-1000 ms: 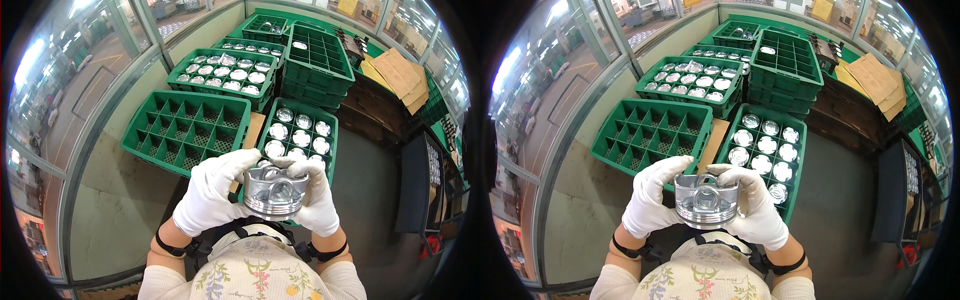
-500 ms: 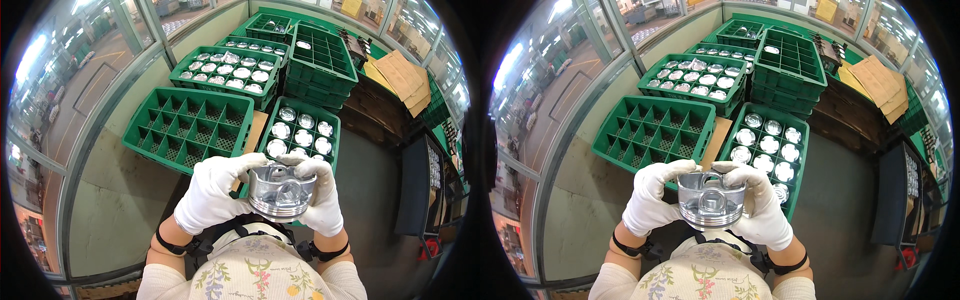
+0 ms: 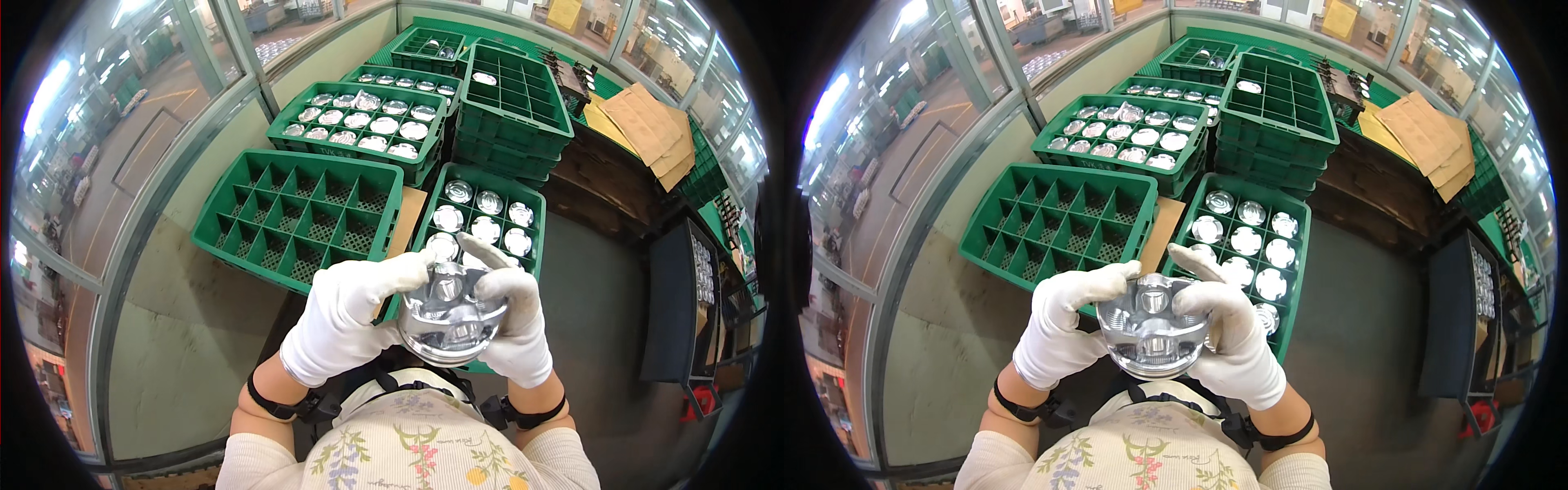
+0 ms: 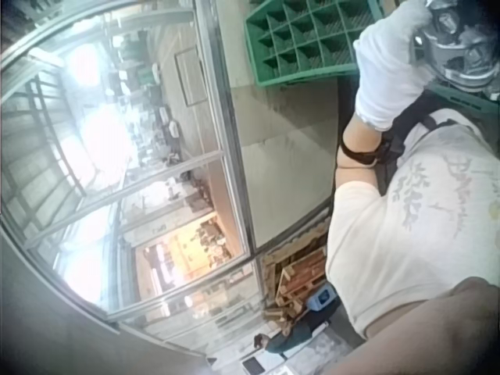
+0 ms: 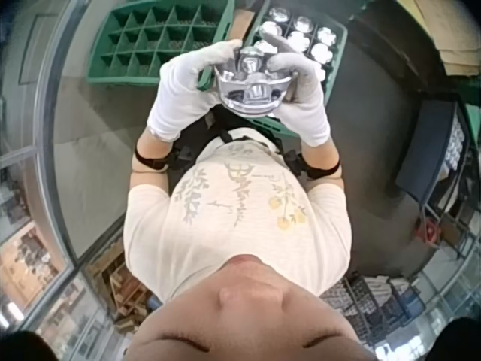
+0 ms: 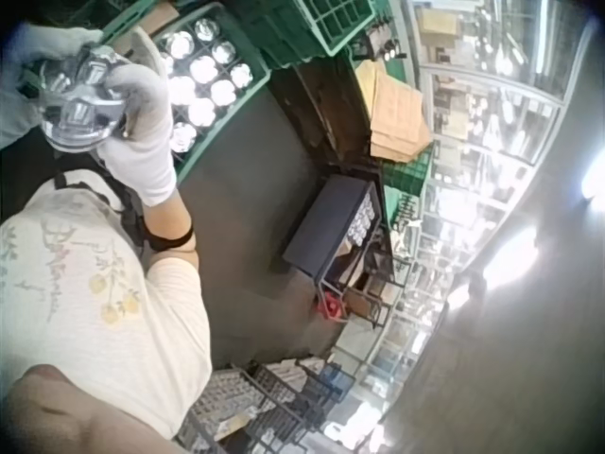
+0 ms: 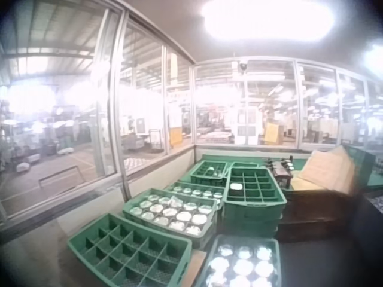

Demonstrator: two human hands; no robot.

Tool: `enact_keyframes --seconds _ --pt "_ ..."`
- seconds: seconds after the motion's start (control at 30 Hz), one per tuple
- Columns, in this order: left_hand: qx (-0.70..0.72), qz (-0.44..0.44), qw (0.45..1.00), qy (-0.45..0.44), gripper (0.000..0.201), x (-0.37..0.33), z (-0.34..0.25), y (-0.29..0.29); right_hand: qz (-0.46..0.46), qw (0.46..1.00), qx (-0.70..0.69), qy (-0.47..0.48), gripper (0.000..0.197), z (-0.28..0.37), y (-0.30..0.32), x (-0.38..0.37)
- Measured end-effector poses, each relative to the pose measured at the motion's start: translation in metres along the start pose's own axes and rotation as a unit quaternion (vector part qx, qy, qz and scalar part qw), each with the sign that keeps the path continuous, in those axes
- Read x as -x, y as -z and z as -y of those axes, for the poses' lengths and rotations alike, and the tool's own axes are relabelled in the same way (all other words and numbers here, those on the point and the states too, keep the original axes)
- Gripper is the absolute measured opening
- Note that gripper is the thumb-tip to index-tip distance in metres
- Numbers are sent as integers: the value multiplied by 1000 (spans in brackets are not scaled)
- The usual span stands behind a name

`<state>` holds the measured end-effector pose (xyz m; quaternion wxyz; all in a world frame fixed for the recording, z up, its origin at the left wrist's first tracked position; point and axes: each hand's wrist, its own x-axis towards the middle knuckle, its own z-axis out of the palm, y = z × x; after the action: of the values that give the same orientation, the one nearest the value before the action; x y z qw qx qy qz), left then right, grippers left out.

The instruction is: The person picks up and inspects metal engine pistons stored in green crates.

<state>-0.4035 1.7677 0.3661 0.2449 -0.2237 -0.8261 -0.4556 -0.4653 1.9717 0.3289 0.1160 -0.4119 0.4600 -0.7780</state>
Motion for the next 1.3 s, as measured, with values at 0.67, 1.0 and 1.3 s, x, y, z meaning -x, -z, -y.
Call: enact_keyframes --seconds 0.67,1.0,1.3 --pt "10 -10 999 -45 56 -5 6 -3 2 995 84 50 61 2 5 -4" --pt "-4 -7 999 -33 66 -14 -8 -1 -38 997 26 -58 58 -4 3 -1" --pt "-1 -26 1000 9 76 -11 -11 -6 -27 991 6 -129 63 -6 0 0"
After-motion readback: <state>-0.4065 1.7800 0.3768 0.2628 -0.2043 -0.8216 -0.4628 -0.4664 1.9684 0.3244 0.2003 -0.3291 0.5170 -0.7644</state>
